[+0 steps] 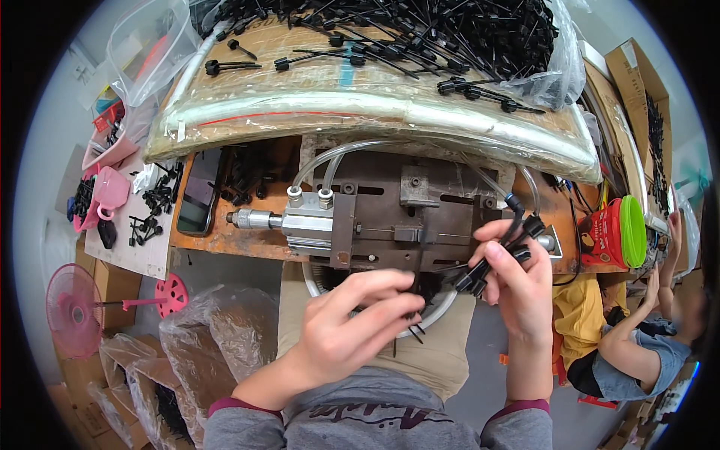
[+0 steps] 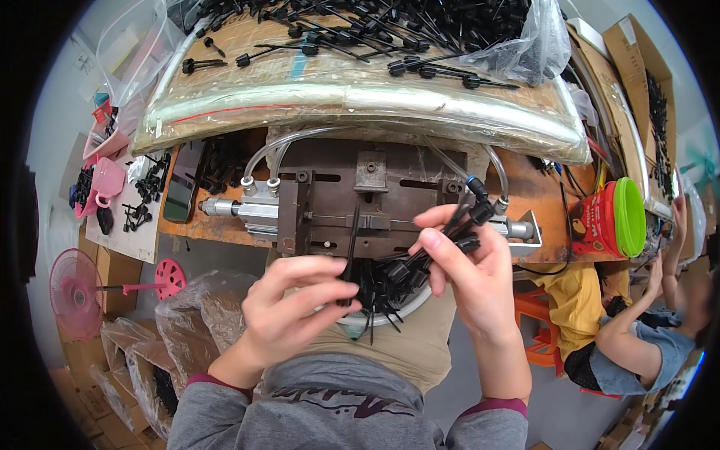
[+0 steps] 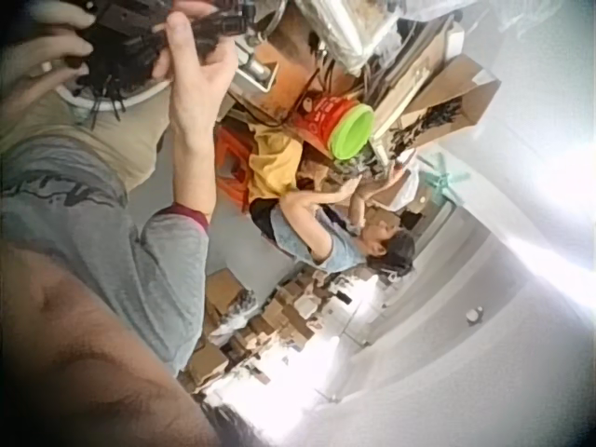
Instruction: Operating a manual press machine to assemble small black plastic components by placing them into a jig and pressing.
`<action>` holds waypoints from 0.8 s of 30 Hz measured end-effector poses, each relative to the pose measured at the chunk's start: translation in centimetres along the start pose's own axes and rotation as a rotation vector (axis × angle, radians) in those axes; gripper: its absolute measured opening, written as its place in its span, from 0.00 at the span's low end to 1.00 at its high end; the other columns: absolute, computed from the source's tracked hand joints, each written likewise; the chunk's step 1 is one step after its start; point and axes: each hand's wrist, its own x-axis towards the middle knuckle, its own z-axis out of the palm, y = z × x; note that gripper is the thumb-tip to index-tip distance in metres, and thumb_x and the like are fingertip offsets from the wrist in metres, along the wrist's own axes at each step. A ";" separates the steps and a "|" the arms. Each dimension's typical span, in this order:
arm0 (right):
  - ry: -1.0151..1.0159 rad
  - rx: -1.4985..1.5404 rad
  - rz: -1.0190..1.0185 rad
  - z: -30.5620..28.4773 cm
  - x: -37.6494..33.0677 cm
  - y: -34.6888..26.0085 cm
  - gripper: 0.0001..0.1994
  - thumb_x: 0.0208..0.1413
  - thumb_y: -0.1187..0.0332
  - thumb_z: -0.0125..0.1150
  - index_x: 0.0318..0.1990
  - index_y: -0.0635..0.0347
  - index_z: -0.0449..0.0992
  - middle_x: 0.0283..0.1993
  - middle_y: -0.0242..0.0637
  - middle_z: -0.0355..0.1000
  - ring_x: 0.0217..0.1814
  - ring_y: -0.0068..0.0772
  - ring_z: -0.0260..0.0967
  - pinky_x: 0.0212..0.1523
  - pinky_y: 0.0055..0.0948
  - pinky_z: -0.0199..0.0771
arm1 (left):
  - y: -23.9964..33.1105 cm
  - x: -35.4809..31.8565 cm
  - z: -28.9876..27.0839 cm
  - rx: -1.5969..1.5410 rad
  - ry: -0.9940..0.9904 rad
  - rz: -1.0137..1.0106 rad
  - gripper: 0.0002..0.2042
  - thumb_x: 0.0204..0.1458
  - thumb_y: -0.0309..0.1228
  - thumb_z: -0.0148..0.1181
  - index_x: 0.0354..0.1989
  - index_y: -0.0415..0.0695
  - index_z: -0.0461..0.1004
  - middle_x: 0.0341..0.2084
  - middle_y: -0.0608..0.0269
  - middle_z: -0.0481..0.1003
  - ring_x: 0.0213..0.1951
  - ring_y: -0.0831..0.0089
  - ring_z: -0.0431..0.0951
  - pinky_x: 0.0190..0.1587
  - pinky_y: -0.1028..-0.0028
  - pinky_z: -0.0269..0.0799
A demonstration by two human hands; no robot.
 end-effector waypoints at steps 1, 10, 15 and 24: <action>0.005 0.016 -0.008 -0.2 -0.2 0.2 0.09 0.57 0.73 0.64 0.42 0.68 0.75 0.34 0.44 0.77 0.18 0.20 0.67 0.21 0.17 0.66 | -0.6 -0.1 0.4 0.077 -0.025 -0.001 0.14 0.36 0.22 0.73 0.36 0.40 0.82 0.43 0.55 0.77 0.36 0.68 0.80 0.34 0.74 0.77; -0.014 0.043 -0.062 -1.2 -1.2 1.2 0.06 0.58 0.74 0.62 0.39 0.68 0.73 0.33 0.45 0.78 0.19 0.22 0.69 0.21 0.19 0.68 | -2.6 -0.7 3.5 0.460 -0.126 0.048 0.13 0.40 0.27 0.69 0.37 0.42 0.79 0.53 0.59 0.77 0.29 0.71 0.78 0.34 0.74 0.73; 0.035 0.017 -0.034 -0.7 -1.4 1.5 0.06 0.59 0.73 0.61 0.38 0.66 0.72 0.32 0.45 0.78 0.17 0.19 0.65 0.18 0.17 0.62 | -2.5 -0.1 3.4 0.477 -0.150 0.034 0.13 0.38 0.27 0.69 0.36 0.42 0.79 0.53 0.59 0.77 0.25 0.72 0.76 0.32 0.75 0.72; 0.127 -0.047 0.010 0.3 -1.9 2.1 0.08 0.57 0.70 0.64 0.36 0.64 0.70 0.26 0.39 0.76 0.14 0.15 0.63 0.13 0.13 0.59 | -2.0 0.3 2.4 0.337 -0.152 -0.049 0.15 0.38 0.30 0.72 0.37 0.43 0.81 0.50 0.59 0.79 0.28 0.72 0.80 0.31 0.75 0.74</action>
